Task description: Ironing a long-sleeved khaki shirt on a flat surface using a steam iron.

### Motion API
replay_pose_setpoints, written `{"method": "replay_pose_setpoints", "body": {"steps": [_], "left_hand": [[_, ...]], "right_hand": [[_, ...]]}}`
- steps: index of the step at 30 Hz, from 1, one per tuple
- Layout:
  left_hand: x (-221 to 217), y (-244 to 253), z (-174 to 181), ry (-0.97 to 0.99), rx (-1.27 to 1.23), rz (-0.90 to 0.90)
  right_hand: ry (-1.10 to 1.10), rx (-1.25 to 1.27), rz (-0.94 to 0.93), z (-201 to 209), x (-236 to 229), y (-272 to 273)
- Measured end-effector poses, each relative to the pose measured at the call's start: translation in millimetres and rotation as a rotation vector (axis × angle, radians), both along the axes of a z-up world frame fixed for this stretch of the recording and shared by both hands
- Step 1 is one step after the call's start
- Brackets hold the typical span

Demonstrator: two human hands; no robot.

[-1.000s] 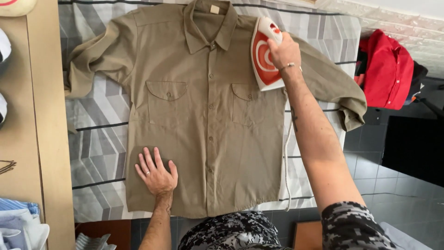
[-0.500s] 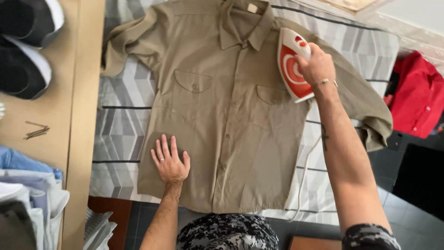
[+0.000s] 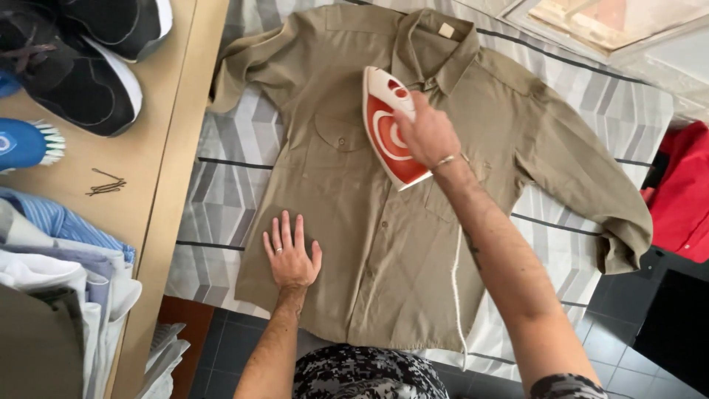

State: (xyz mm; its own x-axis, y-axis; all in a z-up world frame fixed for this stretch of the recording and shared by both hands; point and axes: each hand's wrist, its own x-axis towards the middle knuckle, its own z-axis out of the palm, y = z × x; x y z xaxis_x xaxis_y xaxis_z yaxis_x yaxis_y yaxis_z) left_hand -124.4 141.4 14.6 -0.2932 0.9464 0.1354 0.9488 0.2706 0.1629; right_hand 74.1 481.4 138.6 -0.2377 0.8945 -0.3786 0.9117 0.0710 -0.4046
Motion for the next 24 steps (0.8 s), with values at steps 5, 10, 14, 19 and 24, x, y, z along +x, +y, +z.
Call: {"method": "replay_pose_setpoints", "body": {"steps": [5,10,14,19,24], "left_hand": [[0,-3,0,-0.014,0.009,0.010],[-3,-2,8,-0.117,-0.083,0.018],[-4,-3,8,-0.117,-0.093,0.025],[-3,-1,11,-0.123,-0.076,0.019],[-3,0,12,-0.113,-0.086,0.013]], "right_hand": [[-0.064,-0.063,0.011,-26,-39,7],[-0.030,0.006,-0.105,-35,-64,32],[-0.026,0.003,-0.157,-25,-87,46],[-0.104,0.127,0.058,-53,-77,47],[-0.082,0.015,-0.122,-51,-70,23]]}}
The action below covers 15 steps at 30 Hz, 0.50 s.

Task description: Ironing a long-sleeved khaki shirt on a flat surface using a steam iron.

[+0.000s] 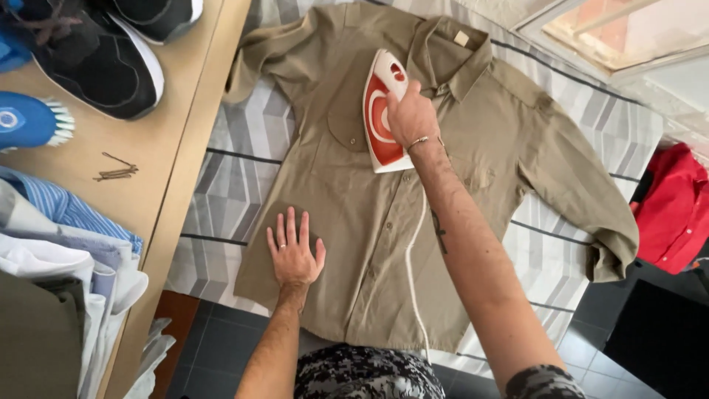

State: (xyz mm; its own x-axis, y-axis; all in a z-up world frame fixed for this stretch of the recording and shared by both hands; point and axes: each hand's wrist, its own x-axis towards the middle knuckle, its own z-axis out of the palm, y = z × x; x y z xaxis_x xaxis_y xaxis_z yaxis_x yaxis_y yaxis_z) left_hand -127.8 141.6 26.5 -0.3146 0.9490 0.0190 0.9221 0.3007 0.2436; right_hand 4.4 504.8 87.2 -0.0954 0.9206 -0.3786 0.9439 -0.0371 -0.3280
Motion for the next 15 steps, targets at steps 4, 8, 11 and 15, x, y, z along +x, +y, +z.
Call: {"method": "replay_pose_setpoints", "body": {"steps": [4,8,11,15], "left_hand": [[1,-2,-1,-0.002,0.026,-0.002],[1,-2,-1,-0.004,-0.005,0.000],[1,0,-2,0.004,0.001,0.011],[1,-1,-2,-0.014,-0.011,0.008]], "right_hand": [[0.023,0.047,-0.089,-14,4,8],[0.059,0.049,-0.162,-10,-5,25],[0.022,0.065,-0.097,-3,-9,37],[0.013,0.057,0.189,28,-10,38]]}}
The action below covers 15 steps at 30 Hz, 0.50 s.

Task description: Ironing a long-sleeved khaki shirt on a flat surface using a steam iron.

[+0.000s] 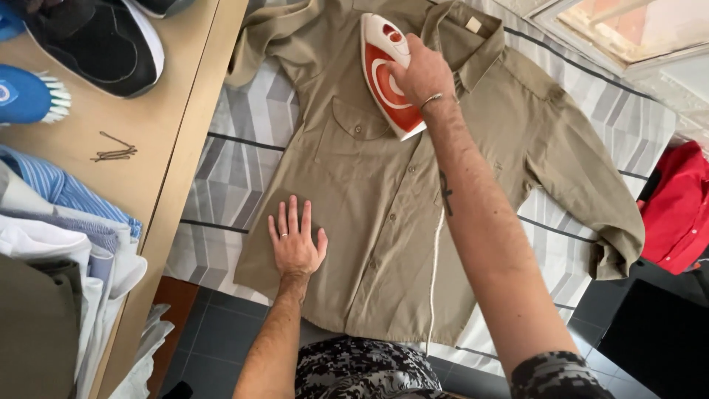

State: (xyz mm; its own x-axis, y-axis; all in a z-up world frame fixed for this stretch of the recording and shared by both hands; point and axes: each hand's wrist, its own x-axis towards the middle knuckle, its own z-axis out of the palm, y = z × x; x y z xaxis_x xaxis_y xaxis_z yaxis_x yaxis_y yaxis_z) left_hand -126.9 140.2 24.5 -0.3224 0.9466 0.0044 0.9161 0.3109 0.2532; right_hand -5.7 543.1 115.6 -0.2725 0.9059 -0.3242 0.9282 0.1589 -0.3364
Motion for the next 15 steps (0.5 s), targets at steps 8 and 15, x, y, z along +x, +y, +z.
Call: {"method": "replay_pose_setpoints", "body": {"steps": [8,15], "left_hand": [[0,0,1,0.020,0.017,-0.004],[-1,0,0,0.022,-0.007,-0.002]], "right_hand": [[-0.090,-0.130,0.321,24,-10,-1],[-0.116,-0.058,0.413,22,-12,-4]]}}
